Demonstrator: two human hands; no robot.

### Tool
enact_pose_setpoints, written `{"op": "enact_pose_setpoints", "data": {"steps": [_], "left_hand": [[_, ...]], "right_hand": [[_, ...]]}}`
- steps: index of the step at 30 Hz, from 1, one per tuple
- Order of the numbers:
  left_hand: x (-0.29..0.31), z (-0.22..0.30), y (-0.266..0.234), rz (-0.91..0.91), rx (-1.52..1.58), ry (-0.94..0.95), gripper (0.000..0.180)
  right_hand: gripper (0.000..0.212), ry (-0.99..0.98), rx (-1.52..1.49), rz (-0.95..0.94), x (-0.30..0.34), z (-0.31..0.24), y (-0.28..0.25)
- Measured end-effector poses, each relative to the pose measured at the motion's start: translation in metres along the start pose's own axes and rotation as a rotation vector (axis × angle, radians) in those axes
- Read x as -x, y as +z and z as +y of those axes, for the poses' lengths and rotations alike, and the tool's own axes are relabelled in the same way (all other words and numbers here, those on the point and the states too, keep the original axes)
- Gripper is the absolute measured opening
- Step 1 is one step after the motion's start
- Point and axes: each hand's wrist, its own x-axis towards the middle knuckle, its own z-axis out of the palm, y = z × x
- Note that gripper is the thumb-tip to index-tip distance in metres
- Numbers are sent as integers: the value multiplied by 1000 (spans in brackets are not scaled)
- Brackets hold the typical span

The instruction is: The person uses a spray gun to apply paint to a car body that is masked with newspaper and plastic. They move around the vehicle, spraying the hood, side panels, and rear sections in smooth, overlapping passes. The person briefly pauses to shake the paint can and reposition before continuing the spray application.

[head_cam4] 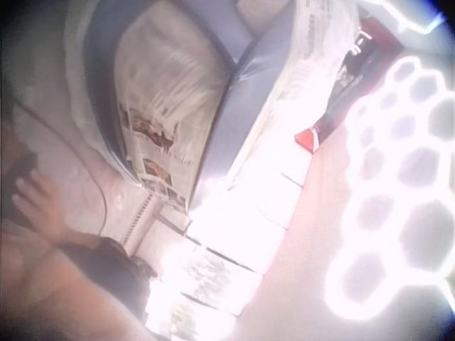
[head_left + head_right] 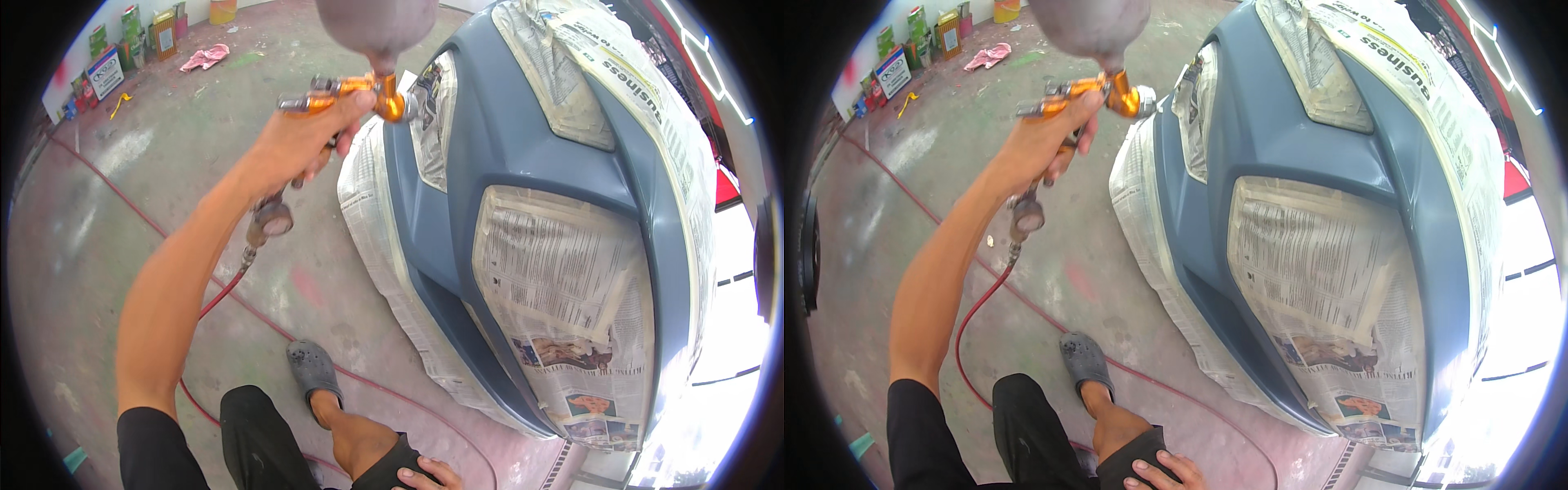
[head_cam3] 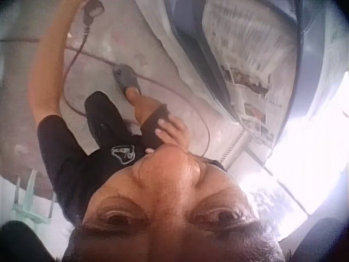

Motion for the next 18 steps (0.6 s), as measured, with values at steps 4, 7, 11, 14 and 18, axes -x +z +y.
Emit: {"op": "enact_pose_setpoints", "data": {"steps": [4, 7, 11, 14, 18], "left_hand": [[-64, 5, -5, 149, -6, 64, 59], [-90, 12, -1, 257, 60, 131, 61], [-77, 18, 15, 361, 115, 209, 62], [-45, 19, 12, 273, 101, 113, 61], [24, 38, 17, 40, -19, -48, 57]], "right_hand": [[64, 65, -29, 8, 2, 0, 2], [62, 138, -1, -20, 9, -4, 1], [62, 92, -21, 34, 17, -2, 5], [63, 72, -43, 72, 6, -10, 5], [63, 57, -22, 71, -1, -16, 1]]}}
